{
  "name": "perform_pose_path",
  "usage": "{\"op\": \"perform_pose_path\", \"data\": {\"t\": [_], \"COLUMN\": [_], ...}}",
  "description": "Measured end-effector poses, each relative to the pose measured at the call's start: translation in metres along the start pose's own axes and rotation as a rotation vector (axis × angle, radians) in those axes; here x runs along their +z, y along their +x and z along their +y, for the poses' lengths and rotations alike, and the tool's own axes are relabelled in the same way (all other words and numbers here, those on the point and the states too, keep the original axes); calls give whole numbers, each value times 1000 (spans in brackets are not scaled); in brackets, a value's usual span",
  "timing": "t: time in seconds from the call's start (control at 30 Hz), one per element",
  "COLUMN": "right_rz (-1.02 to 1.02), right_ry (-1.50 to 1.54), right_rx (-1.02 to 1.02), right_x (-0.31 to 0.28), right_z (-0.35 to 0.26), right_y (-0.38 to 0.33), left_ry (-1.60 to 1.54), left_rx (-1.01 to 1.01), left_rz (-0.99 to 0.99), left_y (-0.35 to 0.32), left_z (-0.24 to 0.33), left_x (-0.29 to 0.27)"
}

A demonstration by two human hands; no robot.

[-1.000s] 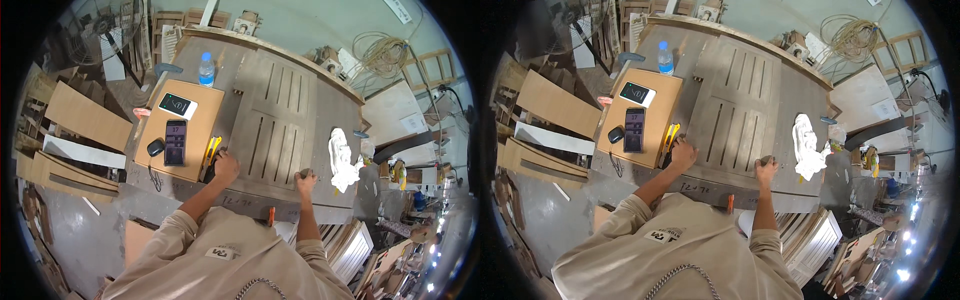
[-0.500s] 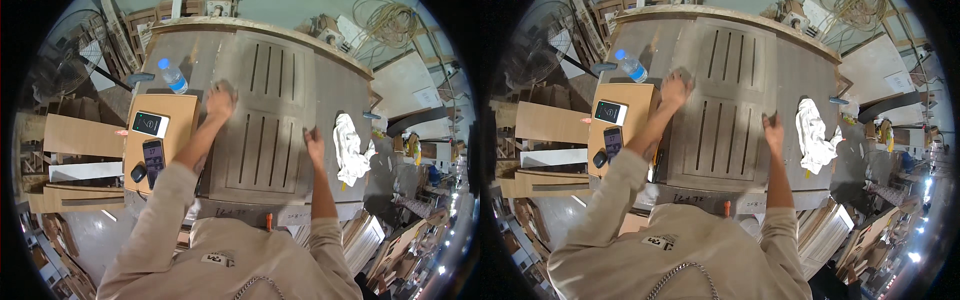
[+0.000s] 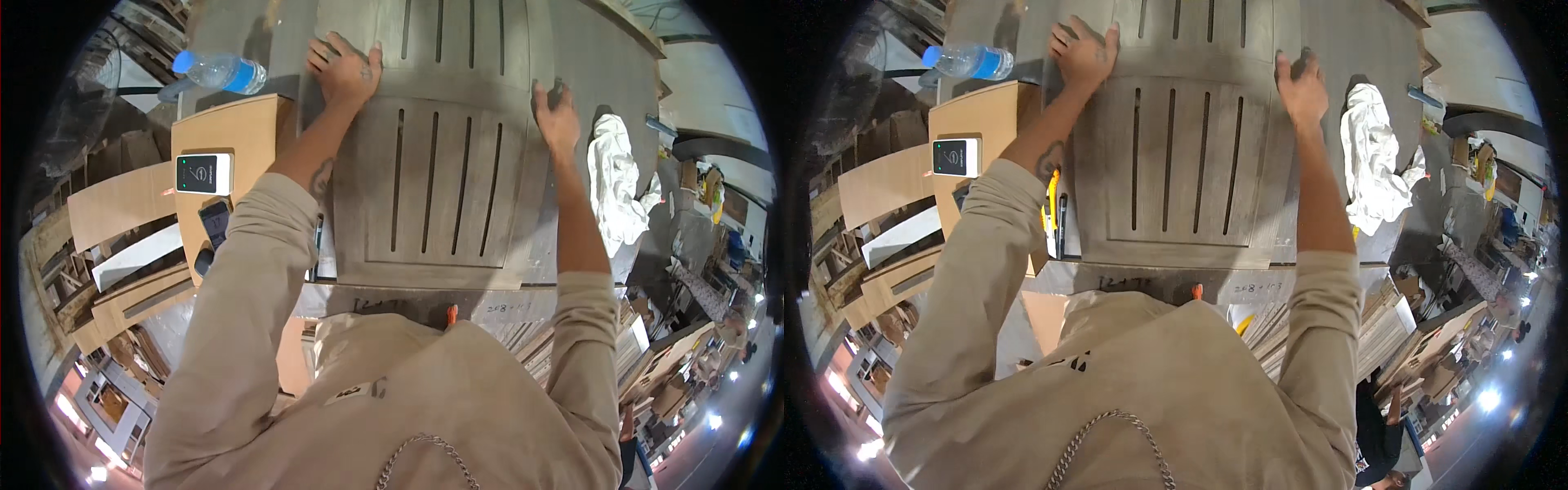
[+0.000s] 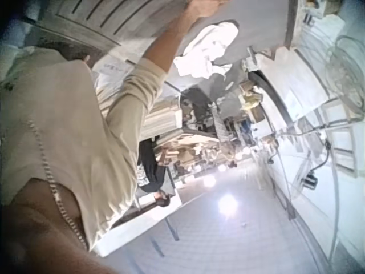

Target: The person wipes wooden slatted panels with a cloth, touches their surfaces by hand, and stacks the panels onto a pallet.

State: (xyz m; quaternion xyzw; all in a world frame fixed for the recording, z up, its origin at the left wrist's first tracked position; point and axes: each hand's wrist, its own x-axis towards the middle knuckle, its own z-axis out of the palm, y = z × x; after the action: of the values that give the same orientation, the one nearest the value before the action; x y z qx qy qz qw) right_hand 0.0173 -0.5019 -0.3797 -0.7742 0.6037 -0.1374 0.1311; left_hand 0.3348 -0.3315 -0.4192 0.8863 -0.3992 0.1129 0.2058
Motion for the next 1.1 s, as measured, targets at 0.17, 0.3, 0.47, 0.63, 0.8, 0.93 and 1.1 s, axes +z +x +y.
{"op": "perform_pose_path", "data": {"t": [0.17,0.3,0.47,0.63,0.8,0.93,1.1], "right_rz": [271,280,170,150,72,32,21], "right_ry": [-277,-232,-153,-137,-187,-210,-224], "right_rx": [-313,-244,-259,-255,-203,-190,-178], "right_x": [35,37,34,25,24,16,12], "right_z": [-5,11,-21,-13,-18,-23,-26], "right_y": [-2,2,0,9,3,-1,-1], "left_ry": [59,53,70,-25,116,113,134], "left_rx": [2,-192,42,63,53,35,-13], "left_rz": [11,-255,-39,-97,-109,-129,-150], "left_y": [-5,-4,-2,4,1,1,0], "left_z": [8,44,-6,8,14,17,21], "left_x": [-6,-15,-6,-10,-11,-17,-20]}}
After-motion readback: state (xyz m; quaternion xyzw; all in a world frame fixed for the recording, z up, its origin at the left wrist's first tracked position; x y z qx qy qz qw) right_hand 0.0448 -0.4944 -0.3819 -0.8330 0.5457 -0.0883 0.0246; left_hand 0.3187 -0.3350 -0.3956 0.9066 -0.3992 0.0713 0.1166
